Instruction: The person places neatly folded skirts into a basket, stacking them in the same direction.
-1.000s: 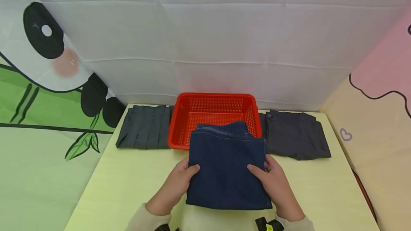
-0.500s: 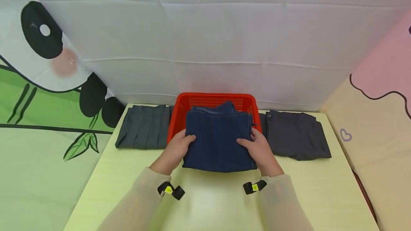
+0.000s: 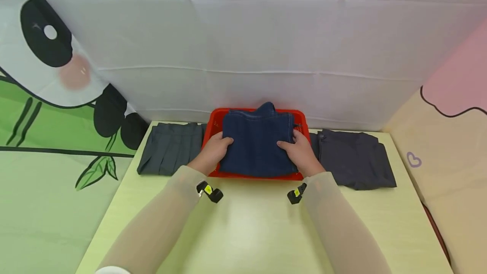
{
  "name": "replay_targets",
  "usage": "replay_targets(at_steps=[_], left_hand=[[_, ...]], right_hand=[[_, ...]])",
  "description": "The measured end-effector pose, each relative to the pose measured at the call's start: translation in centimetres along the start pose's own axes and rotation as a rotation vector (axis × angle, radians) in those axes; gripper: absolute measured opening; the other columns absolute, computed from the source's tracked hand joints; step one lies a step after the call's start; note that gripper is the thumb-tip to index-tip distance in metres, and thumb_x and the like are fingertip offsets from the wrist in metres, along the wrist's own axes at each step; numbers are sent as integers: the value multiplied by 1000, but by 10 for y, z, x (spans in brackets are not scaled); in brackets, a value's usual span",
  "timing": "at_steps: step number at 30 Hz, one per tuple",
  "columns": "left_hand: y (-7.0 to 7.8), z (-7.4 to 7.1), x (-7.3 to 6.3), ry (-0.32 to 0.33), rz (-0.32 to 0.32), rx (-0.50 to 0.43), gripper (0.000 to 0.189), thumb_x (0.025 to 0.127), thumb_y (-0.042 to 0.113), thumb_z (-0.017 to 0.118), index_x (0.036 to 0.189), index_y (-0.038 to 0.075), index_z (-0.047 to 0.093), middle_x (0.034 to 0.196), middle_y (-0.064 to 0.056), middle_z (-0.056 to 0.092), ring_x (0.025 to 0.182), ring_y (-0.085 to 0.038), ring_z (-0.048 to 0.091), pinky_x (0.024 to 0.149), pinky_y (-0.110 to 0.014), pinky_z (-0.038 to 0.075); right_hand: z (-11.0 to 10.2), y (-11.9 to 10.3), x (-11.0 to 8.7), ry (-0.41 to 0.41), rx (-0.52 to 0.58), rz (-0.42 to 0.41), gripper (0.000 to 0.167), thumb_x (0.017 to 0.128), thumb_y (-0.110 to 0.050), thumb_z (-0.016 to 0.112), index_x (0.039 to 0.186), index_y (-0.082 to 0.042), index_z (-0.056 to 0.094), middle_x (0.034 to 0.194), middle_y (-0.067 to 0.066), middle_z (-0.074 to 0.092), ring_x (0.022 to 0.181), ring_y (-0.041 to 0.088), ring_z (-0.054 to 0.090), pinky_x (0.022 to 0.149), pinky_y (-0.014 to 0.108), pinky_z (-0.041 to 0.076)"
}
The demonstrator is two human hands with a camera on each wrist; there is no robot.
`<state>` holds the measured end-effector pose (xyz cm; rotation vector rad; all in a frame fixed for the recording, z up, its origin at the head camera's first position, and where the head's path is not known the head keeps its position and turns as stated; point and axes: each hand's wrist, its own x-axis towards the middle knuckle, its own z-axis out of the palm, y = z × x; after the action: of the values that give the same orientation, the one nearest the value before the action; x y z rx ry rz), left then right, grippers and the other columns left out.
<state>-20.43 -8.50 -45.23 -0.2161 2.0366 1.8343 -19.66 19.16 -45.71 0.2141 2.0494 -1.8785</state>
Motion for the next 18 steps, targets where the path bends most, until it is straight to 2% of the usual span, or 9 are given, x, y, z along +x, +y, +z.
replay_targets(at_steps=[5,10,16,18], left_hand=[[-4,-2,16,-5,-37,-21,37,107,25,46,141,13,53,117,-9,66,98,-29,66,82,-43,59],[-16,-1,29,2,-65,2,39,108,24,46,144,11,51,119,-9,66,101,-29,67,84,-44,59],[-32,3,39,38,-85,78,39,109,23,44,146,9,49,120,-8,65,106,-26,65,92,-45,56],[-36,5,43,59,-89,137,42,109,22,45,149,8,48,127,-8,64,113,-27,62,99,-48,53]], right_hand=[[-1,1,17,-10,-50,-7,67,105,-23,61,161,-8,27,149,17,51,123,35,62,98,47,54],[-3,12,30,10,-126,17,64,105,-22,61,159,-5,30,146,20,53,117,35,65,96,48,55],[1,31,38,16,-161,59,60,106,-21,58,156,-2,32,145,21,51,119,35,62,101,50,51],[2,36,40,22,-180,69,61,105,-19,57,157,-1,30,147,22,49,122,37,59,105,52,48]])
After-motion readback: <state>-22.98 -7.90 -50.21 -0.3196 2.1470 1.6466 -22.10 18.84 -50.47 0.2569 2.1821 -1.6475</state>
